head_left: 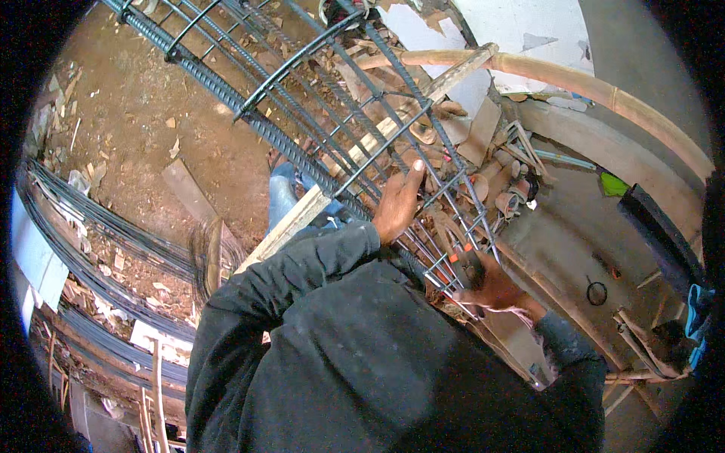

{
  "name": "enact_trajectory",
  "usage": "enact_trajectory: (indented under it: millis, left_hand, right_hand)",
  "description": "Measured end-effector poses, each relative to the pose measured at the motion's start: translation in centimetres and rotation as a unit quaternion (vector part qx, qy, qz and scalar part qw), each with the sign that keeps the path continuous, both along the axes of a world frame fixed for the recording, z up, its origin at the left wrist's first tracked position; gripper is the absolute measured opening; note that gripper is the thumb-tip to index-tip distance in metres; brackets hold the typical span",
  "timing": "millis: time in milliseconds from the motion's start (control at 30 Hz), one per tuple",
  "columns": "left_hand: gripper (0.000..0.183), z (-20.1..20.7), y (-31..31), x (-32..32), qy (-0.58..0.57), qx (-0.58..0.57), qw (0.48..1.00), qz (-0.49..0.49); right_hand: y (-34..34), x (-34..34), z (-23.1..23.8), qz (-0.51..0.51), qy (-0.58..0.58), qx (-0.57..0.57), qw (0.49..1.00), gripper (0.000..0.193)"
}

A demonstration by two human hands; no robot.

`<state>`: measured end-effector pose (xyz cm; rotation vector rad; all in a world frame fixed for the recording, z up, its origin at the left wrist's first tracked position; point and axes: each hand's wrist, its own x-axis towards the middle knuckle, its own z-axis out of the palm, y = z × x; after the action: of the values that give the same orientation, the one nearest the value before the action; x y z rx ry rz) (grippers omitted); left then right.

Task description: The person ties a rebar cage using wire and a hand tool. They repeatedly wrap wire around intersecting rebar bars and twist it to secure the joints, moving along the length of the cage.

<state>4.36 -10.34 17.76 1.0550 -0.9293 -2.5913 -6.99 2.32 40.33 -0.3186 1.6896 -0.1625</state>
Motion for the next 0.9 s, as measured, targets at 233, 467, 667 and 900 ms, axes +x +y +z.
enact_trajectory:
  millis: [233, 467, 667, 900]
  left_hand:
    - [0.069, -0.5, 0.6, -0.3, 0.013, -0.028, 0.999, 0.032]
    - [0.068, 1.1, -0.7, 0.2, 0.002, 0.03, 1.0, 0.006]
    - [0.067, 1.2, -0.7, 0.3, 0.023, 0.02, 0.999, 0.023]
    - [0.069, 0.8, -0.3, 0.2, 0.002, 0.003, 1.0, 0.022]
  right_hand:
    - [2.6, 0.3, 0.5, -0.537, -0.302, 0.076, 0.784, 0.053]
    - [-1.5, 1.1, 3.3, 0.102, 0.151, 0.025, 0.983, 0.053]
    - [-2.0, 2.0, 2.4, 0.17, 0.199, 0.039, 0.964, 0.041]
    - [-0.2, -0.8, 2.1, -0.256, -0.081, 0.166, 0.949, 0.042]
